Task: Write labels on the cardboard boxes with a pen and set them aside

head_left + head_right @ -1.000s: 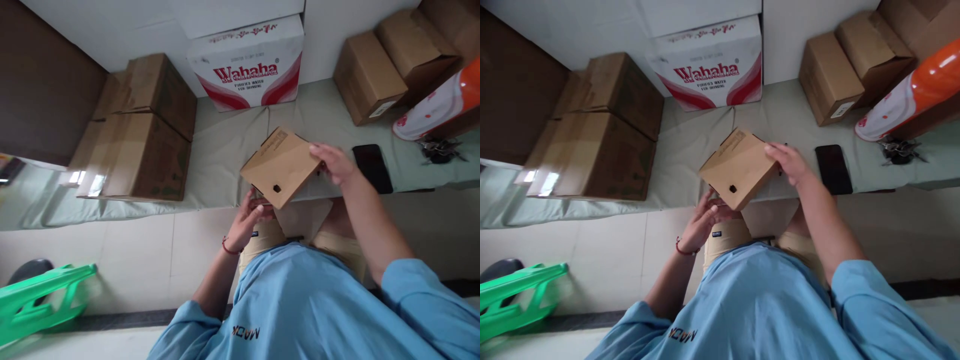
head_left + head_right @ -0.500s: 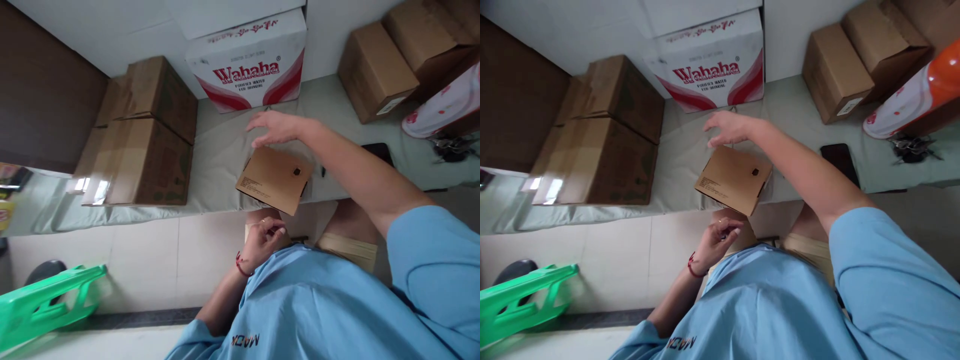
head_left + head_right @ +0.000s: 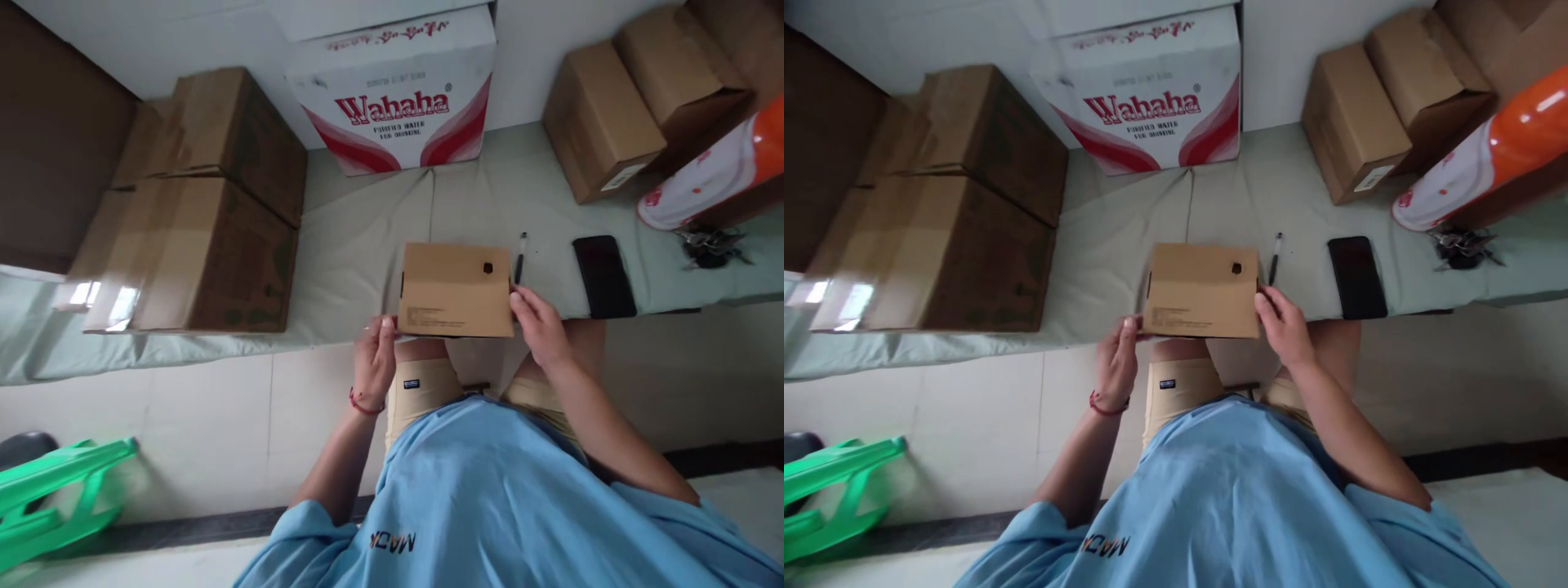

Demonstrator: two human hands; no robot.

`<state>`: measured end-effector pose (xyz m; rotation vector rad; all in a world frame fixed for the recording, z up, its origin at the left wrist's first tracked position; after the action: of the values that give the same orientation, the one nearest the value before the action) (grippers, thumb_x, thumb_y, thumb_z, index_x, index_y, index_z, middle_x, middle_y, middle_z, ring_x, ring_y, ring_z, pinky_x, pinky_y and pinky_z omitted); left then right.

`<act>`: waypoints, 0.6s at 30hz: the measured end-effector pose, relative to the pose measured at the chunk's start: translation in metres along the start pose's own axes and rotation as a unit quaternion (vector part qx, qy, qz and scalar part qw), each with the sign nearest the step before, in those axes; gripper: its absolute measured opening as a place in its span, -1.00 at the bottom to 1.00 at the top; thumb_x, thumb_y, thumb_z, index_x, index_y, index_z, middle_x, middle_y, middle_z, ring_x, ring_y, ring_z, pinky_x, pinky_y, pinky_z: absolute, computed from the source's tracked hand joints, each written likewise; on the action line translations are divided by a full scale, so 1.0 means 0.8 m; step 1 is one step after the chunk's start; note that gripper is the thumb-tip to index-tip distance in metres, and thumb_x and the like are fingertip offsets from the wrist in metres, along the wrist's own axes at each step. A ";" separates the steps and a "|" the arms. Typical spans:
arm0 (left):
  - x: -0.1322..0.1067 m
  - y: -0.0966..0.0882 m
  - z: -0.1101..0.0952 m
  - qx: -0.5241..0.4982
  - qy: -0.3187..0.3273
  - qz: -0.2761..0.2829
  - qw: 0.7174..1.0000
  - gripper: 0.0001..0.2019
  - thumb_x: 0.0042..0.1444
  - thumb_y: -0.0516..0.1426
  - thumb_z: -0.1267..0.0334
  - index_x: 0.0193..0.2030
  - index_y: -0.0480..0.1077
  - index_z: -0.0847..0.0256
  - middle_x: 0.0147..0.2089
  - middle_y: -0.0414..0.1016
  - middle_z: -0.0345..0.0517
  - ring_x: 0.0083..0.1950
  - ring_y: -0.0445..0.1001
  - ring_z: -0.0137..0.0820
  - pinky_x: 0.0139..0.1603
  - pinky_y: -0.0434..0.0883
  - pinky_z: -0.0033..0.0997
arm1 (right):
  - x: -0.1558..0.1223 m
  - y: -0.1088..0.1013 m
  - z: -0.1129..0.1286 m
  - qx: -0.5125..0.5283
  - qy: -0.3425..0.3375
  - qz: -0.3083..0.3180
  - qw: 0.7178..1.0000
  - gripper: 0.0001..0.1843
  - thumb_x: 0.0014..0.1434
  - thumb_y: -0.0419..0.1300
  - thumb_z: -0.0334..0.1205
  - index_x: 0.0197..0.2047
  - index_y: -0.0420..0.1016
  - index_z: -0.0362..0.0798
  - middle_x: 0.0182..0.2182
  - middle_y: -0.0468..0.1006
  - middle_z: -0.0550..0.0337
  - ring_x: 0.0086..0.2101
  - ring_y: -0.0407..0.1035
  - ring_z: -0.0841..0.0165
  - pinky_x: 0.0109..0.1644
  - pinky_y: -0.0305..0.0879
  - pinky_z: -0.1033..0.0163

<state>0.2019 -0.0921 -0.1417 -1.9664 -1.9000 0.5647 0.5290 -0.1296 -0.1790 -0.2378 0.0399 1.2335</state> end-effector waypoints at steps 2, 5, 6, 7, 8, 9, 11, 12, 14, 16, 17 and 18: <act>-0.020 0.005 -0.013 0.026 0.025 0.028 0.999 -0.50 0.55 0.00 -0.13 -0.12 0.63 0.16 -0.13 0.71 0.01 -0.10 0.68 -0.22 -0.03 0.57 -0.23 | 0.011 -0.014 0.009 0.013 -0.005 -0.011 1.000 -0.42 0.36 0.25 0.36 0.10 0.70 0.07 -0.02 0.77 0.05 0.03 0.64 0.12 0.18 0.56 -0.03; -0.036 -0.016 -0.041 0.100 0.108 -0.078 0.986 -0.64 0.51 0.12 -0.01 -0.16 0.61 0.16 -0.03 0.70 0.05 0.03 0.67 -0.19 0.10 0.57 -0.16 | 0.044 -0.041 0.027 -0.056 -0.029 -0.021 0.998 -0.48 0.37 0.23 0.29 0.03 0.71 0.03 -0.04 0.76 0.00 -0.07 0.65 0.12 0.10 0.57 -0.03; -0.039 -0.023 -0.053 0.120 0.137 -0.121 0.976 -0.68 0.51 0.13 0.03 -0.13 0.61 0.17 0.01 0.69 0.08 0.07 0.66 -0.18 0.15 0.57 -0.13 | 0.057 -0.053 0.034 -0.118 -0.047 -0.040 0.991 -0.51 0.37 0.23 0.24 0.01 0.70 0.01 -0.05 0.75 -0.03 -0.09 0.65 0.12 0.09 0.56 -0.03; -0.041 -0.025 -0.065 0.131 0.166 -0.143 0.967 -0.71 0.51 0.13 0.06 -0.08 0.60 0.17 0.05 0.67 0.10 0.11 0.65 -0.18 0.18 0.57 -0.11 | 0.070 -0.063 0.042 -0.192 -0.065 -0.065 0.977 -0.55 0.37 0.23 0.18 0.00 0.69 -0.02 -0.06 0.74 -0.06 -0.11 0.63 0.11 0.10 0.54 -0.04; -0.040 -0.021 -0.079 0.137 0.198 -0.139 0.961 -0.73 0.51 0.13 0.07 0.00 0.59 0.18 0.11 0.66 0.13 0.16 0.64 -0.17 0.23 0.57 -0.08 | 0.083 -0.071 0.048 -0.270 -0.075 -0.086 0.956 -0.57 0.37 0.24 0.13 0.01 0.68 -0.04 -0.06 0.72 -0.10 -0.10 0.62 0.10 0.11 0.51 -0.05; -0.039 -0.009 -0.093 0.140 0.234 -0.109 0.956 -0.72 0.50 0.15 0.06 0.07 0.57 0.19 0.18 0.63 0.17 0.25 0.61 -0.14 0.30 0.55 -0.04 | 0.096 -0.075 0.052 -0.341 -0.071 -0.095 0.932 -0.58 0.36 0.25 0.09 0.02 0.67 -0.07 -0.07 0.71 -0.12 -0.09 0.61 0.08 0.13 0.48 -0.06; -0.036 0.026 -0.119 0.154 0.299 -0.010 0.942 -0.60 0.47 0.19 -0.02 0.23 0.52 0.22 0.35 0.55 0.25 0.46 0.48 -0.03 0.46 0.46 0.07 | 0.120 -0.073 0.050 -0.454 -0.023 -0.073 0.888 -0.53 0.35 0.28 0.12 0.06 0.64 -0.11 -0.10 0.70 -0.17 -0.07 0.60 0.03 0.09 0.46 -0.05; -0.035 0.046 -0.128 0.169 0.318 0.040 0.932 -0.51 0.45 0.21 -0.09 0.29 0.50 0.23 0.41 0.50 0.29 0.54 0.39 0.04 0.51 0.40 0.12 | 0.129 -0.070 0.046 -0.495 0.010 -0.052 0.867 -0.48 0.33 0.31 0.17 0.07 0.63 -0.12 -0.12 0.70 -0.19 -0.07 0.60 0.00 0.04 0.46 -0.04; -0.027 0.081 -0.135 0.209 0.320 0.113 0.917 -0.41 0.44 0.19 -0.16 0.37 0.47 0.27 0.49 0.44 0.32 0.61 0.30 0.12 0.56 0.34 0.19 | 0.143 -0.059 0.043 -0.550 0.053 -0.012 0.834 -0.42 0.27 0.35 0.27 0.01 0.64 -0.11 -0.16 0.71 -0.20 -0.10 0.60 -0.03 -0.05 0.44 0.00; -0.015 0.102 -0.132 0.245 0.297 0.143 0.912 -0.42 0.49 0.13 -0.12 0.41 0.46 0.29 0.51 0.43 0.31 0.60 0.31 0.10 0.56 0.34 0.19 | 0.151 -0.044 0.044 -0.571 0.058 0.025 0.818 -0.53 0.26 0.36 0.22 -0.15 0.66 -0.06 -0.23 0.70 -0.16 -0.14 0.59 0.00 -0.11 0.40 0.04; -0.009 0.108 -0.130 0.259 0.289 0.147 0.910 -0.45 0.52 0.10 -0.07 0.42 0.47 0.27 0.52 0.43 0.28 0.59 0.33 0.07 0.55 0.34 0.17 | 0.154 -0.037 0.044 -0.572 0.057 0.045 0.817 -0.63 0.27 0.36 0.14 -0.27 0.64 -0.03 -0.29 0.68 -0.12 -0.18 0.58 0.03 -0.13 0.37 0.06; -0.004 0.112 -0.128 0.271 0.285 0.147 0.908 -0.47 0.53 0.09 -0.03 0.43 0.47 0.25 0.52 0.44 0.24 0.59 0.34 0.04 0.55 0.34 0.14 | 0.156 -0.031 0.045 -0.566 0.056 0.063 0.820 -0.69 0.26 0.36 0.04 -0.39 0.59 0.00 -0.37 0.65 -0.06 -0.22 0.56 0.07 -0.16 0.33 0.08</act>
<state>0.3314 -0.0962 -0.0989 -1.7790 -0.9707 0.4589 0.5905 -0.0144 -0.1599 -1.3664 -0.6086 1.2443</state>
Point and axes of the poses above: each hand's wrist, its own x-axis towards the middle knuckle, its own y-axis out of the palm, z = x × y, the point moved 8 cm from there along x, towards the middle knuckle
